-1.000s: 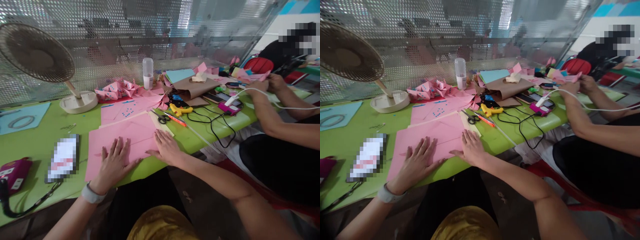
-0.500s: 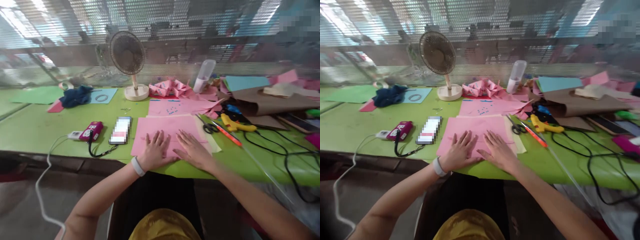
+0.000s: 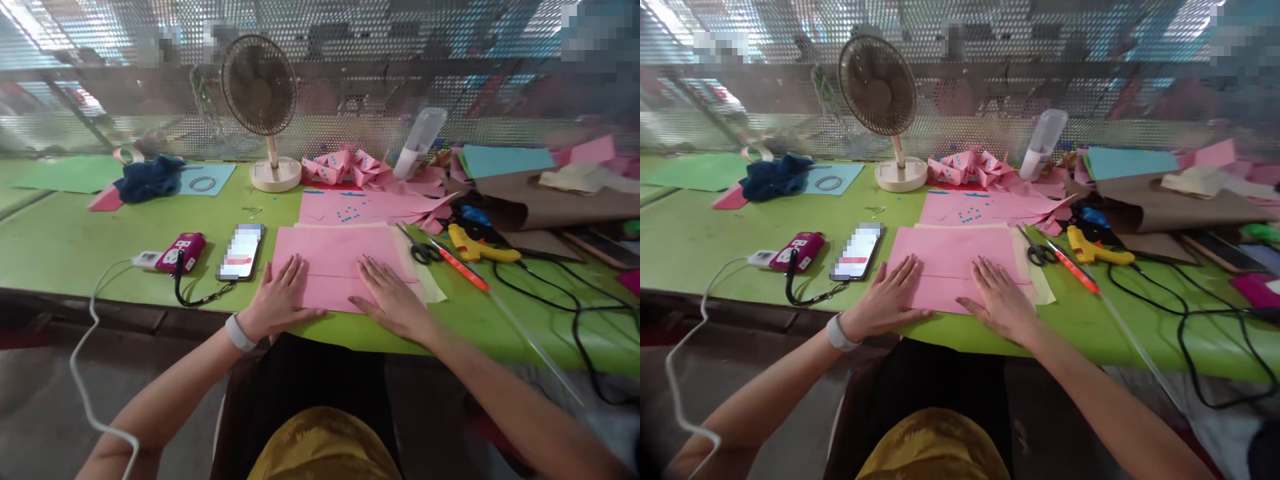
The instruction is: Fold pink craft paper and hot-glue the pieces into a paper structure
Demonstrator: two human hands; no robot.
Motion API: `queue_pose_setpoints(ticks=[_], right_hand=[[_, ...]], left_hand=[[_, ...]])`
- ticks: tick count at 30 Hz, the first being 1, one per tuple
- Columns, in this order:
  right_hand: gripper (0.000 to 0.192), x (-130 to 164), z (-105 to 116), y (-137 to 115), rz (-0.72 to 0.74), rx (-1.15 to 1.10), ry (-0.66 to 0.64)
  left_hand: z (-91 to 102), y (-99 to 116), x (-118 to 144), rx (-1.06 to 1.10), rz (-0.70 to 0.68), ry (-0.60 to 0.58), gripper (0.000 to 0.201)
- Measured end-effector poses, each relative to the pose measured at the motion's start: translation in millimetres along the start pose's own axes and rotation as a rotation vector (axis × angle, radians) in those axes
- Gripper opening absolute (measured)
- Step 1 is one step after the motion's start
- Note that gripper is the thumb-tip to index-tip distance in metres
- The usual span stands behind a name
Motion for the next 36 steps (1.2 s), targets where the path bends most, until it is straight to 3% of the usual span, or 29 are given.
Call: queue_pose_setpoints(ticks=[10, 13, 16, 19, 23, 27, 32, 36], right_hand=[[0.091, 56, 23, 52, -0.255, 0.043, -0.037], [0.086, 56, 45, 58, -0.292, 0.121, 0.045], [0.054, 39, 69, 42, -0.17, 0.167, 0.221], [0.027, 12, 68, 15, 0.075, 0.128, 0.227], [0.022, -13, 44, -7, 0.295, 0.204, 0.145], [0.02, -17, 32, -7, 0.359, 0.308, 0.118], [0.022, -14, 35, -9, 0.417, 0.378, 0.11], [0.024, -14, 35, -8, 0.417, 0.382, 0.102]], left_hand=[[-4.0, -10, 0, -0.086, -0.109, 0.013, 0.087], [5.5, -11, -5, -0.091, -0.171, -0.009, 0.074], [28.3, -8, -19, -0.091, -0.139, 0.086, 0.073], [38.8, 9, -35, -0.052, -0.231, 0.126, 0.048], [29.5, 25, -50, -0.065, -0.357, 0.117, 0.029], [20.1, 27, -54, -0.047, -0.454, 0.079, 0.026], [18.5, 32, -49, -0.159, -0.57, 0.051, 0.024], [18.1, 33, -49, -0.16, -0.563, 0.073, 0.024]])
Point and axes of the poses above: each hand's wrist, its own x-axis away from the middle knuckle, its own z-axis out of the back of the hand, y = z × x, the point moved 7 cm from there along -x, towards the middle knuckle, and after that the axes turned 3 degrees about z, right-handed, at the moved point
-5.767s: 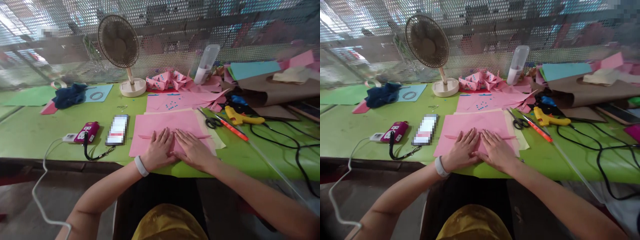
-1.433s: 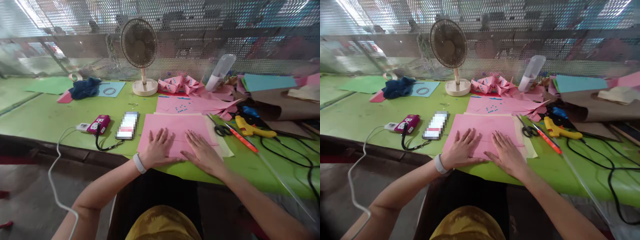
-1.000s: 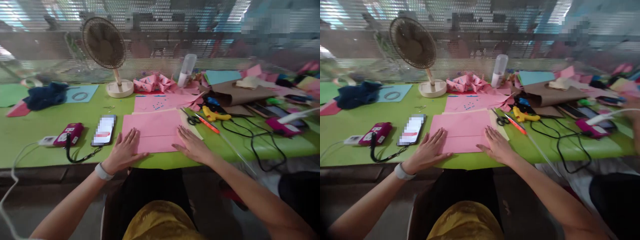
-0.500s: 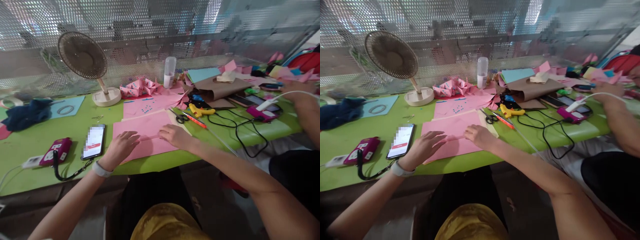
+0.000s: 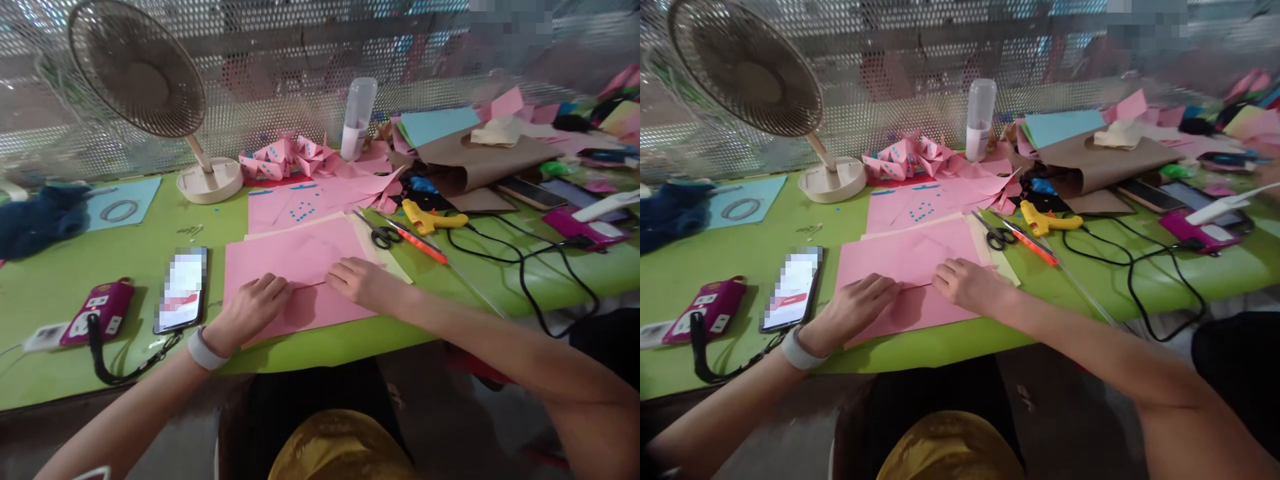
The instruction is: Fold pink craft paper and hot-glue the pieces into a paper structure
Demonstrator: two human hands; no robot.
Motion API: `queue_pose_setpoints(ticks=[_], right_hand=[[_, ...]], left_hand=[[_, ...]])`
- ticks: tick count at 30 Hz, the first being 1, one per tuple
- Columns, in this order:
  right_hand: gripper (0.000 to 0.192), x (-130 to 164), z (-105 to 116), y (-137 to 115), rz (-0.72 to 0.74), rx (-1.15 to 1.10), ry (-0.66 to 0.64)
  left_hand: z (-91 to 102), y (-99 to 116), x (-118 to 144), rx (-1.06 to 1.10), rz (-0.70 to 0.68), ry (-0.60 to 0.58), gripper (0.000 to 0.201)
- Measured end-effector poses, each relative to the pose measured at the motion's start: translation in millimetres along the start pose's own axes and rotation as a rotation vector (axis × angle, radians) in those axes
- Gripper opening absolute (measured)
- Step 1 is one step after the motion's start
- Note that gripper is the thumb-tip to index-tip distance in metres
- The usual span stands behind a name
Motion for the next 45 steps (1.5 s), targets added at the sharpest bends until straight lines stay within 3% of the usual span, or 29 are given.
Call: queue_pose_setpoints(ticks=[12, 20, 25, 33, 39, 45], right_hand=[[0.023, -4, -1, 6, -0.097, -0.092, 0.024], [0.011, -14, -12, 35, -0.354, -0.449, -0.023], [0.01, -16, -13, 45, -0.444, -0.581, -0.04], [0.012, -14, -24, 54, -0.445, -0.754, -0.056], [0.015, -9, -16, 53, -0.471, -0.751, -0.043], [0.015, -4, -25, 58, -0.498, -0.785, -0.033]], left_hand=[[-5.2, -11, 0, 0.071, 0.094, 0.039, 0.025], [-6.9, -39, -9, 0.522, 0.352, 0.036, 0.021], [-13.7, -49, -9, 0.632, 0.459, 0.0, 0.021], [-14.6, -53, -2, 0.624, 0.55, -0.028, 0.024], [-19.1, -67, 10, 0.661, 0.643, -0.091, 0.028], [-14.8, -76, 25, 0.605, 0.653, -0.11, 0.03]])
Point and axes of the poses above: each hand's wrist, its own x-axis away from the middle knuckle, its own z-axis out of the back of the hand, y = z × x, the point moved 7 cm from there along -x, towards the middle knuckle, and after that the axes turned 3 degrees about z, right-handed, at the moved point
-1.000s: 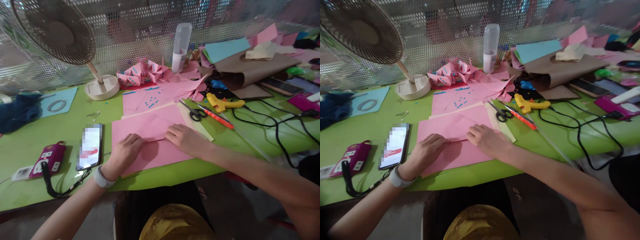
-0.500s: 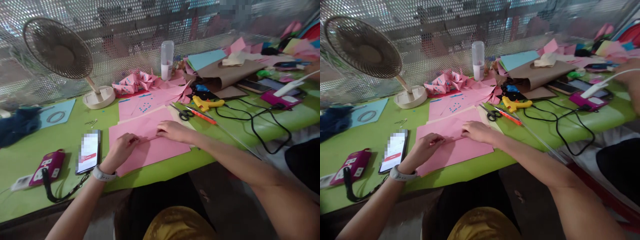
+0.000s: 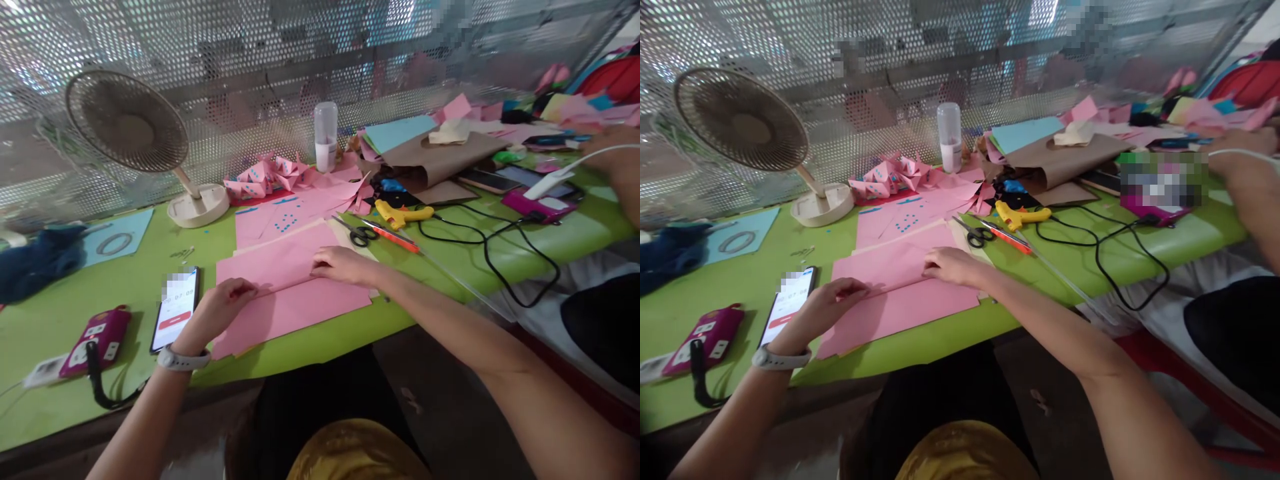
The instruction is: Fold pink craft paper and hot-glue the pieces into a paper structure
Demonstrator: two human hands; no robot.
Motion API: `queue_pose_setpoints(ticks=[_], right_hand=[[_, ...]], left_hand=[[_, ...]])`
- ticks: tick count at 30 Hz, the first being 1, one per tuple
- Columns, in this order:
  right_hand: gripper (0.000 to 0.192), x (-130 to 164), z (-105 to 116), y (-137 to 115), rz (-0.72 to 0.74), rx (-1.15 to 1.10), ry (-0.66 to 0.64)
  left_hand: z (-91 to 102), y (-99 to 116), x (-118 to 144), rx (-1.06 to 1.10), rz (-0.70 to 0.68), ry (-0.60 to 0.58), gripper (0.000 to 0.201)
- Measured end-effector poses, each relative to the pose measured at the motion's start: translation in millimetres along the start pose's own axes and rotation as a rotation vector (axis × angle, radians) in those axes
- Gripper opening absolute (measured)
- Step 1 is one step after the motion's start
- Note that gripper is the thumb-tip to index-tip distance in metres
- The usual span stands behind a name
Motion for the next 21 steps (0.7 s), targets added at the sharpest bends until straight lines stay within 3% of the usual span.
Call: queue_pose_setpoints(ticks=[4, 8, 11, 14, 21], right_hand=[[0.015, -3, -3, 7, 0.008, -0.031, 0.005], [0.016, -3, -3, 7, 0.011, -0.051, -0.004], [0.015, -2, -1, 5, 0.001, -0.061, -0.01], [0.017, -2, 0, 4, -0.011, -0.067, -0.006], [0.016, -1, 2, 9, -0.061, -0.059, -0.07]], left_hand=[[4.9, 5, 9, -0.183, 0.02, 0.03, 0.033], [-1.1, 58, 22, -0.453, -0.132, 0.372, 0.042], [-40.8, 91, 21, -0.495, -0.299, 0.281, 0.059], [-68.5, 92, 15, -0.526, -0.304, 0.18, 0.08], [-74.8, 79, 11, -0.54, -0.306, 0.137, 0.076]])
Point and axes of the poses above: each hand's wrist, its own x-axis away from the middle knuckle, its own z-axis out of the back of the hand, y = z × x, the point moved 7 cm from there along -x, towards the middle knuckle, and after that the axes turned 3 degrees about z, right-handed, at the moved point
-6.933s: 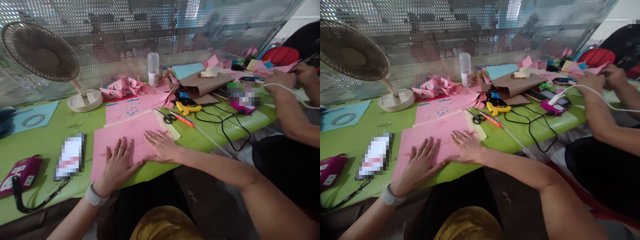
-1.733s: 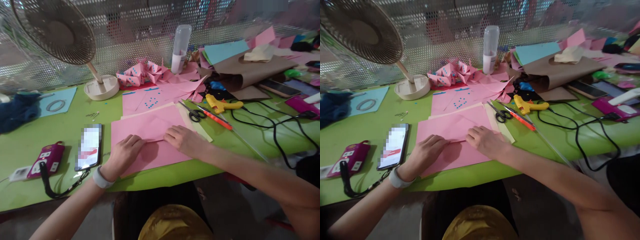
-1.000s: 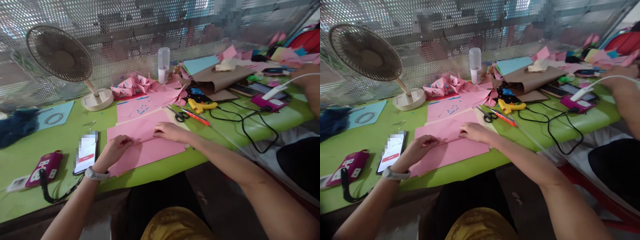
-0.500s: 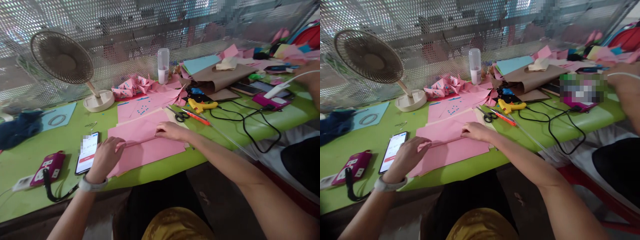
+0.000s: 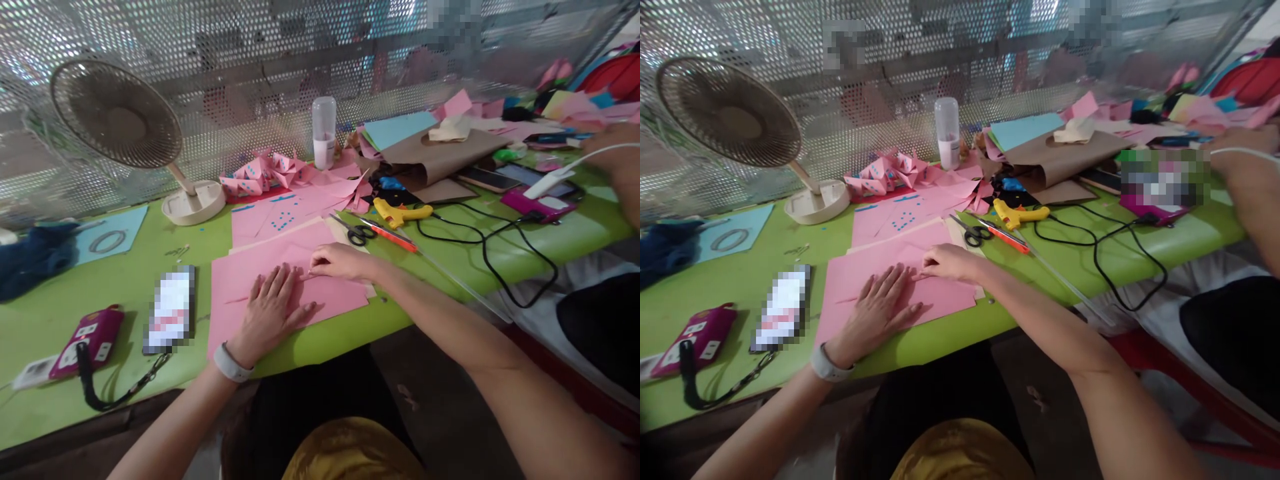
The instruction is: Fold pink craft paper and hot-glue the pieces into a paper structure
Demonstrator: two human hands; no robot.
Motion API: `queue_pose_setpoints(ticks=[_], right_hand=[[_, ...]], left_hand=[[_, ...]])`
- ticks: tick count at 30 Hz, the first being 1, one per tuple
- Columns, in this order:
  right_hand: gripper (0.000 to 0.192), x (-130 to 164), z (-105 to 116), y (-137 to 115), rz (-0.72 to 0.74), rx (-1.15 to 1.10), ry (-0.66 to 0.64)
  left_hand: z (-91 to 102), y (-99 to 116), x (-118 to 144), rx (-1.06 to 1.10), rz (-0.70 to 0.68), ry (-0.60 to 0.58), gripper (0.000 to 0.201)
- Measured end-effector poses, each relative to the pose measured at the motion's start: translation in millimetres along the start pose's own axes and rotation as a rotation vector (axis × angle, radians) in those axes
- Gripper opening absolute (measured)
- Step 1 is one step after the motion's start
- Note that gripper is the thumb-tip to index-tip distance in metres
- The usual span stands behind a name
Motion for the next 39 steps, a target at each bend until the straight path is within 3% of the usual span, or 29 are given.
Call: queue_pose_setpoints(ticks=[8, 13, 17, 21, 31, 34, 36, 39], right_hand=[[0.014, 10, 12, 11, -0.065, 0.041, -0.042], [0.029, 3, 5, -8, -0.017, 0.108, 0.01], [0.023, -2, -3, -24, 0.033, 0.158, 0.102], [0.021, 0, -3, -20, -0.001, 0.224, 0.104], [0.026, 42, 36, 28, -0.157, 0.317, 0.094], [0.026, 51, 47, 15, -0.201, 0.383, 0.297], [0.031, 51, 38, -8, -0.124, 0.4, 0.435], [0.051, 43, -11, -40, 0.083, 0.377, 0.315]], left_hand=[[4.1, 4, -2, 0.017, 0.022, 0.014, 0.077], [3.0, 4, -2, 0.042, 0.046, 0.012, 0.078], [2.5, 4, -2, 0.053, 0.046, 0.025, 0.077], [2.5, 4, -2, 0.049, 0.044, 0.03, 0.076], [1.6, 3, -2, 0.076, 0.05, 0.08, 0.074], [2.6, 3, -1, 0.082, 0.044, 0.088, 0.074], [1.6, 2, -1, 0.075, 0.039, 0.069, 0.074], [-1.6, 1, -1, 0.052, 0.026, 0.043, 0.07]])
Point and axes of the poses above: each hand's wrist, its own x-axis away from the middle knuckle, its own z-axis out of the back of the hand, y = z × x, the point moved 7 cm from there along -x, towards the middle knuckle, and after that the axes turned 3 degrees about z, right-handed, at the moved point
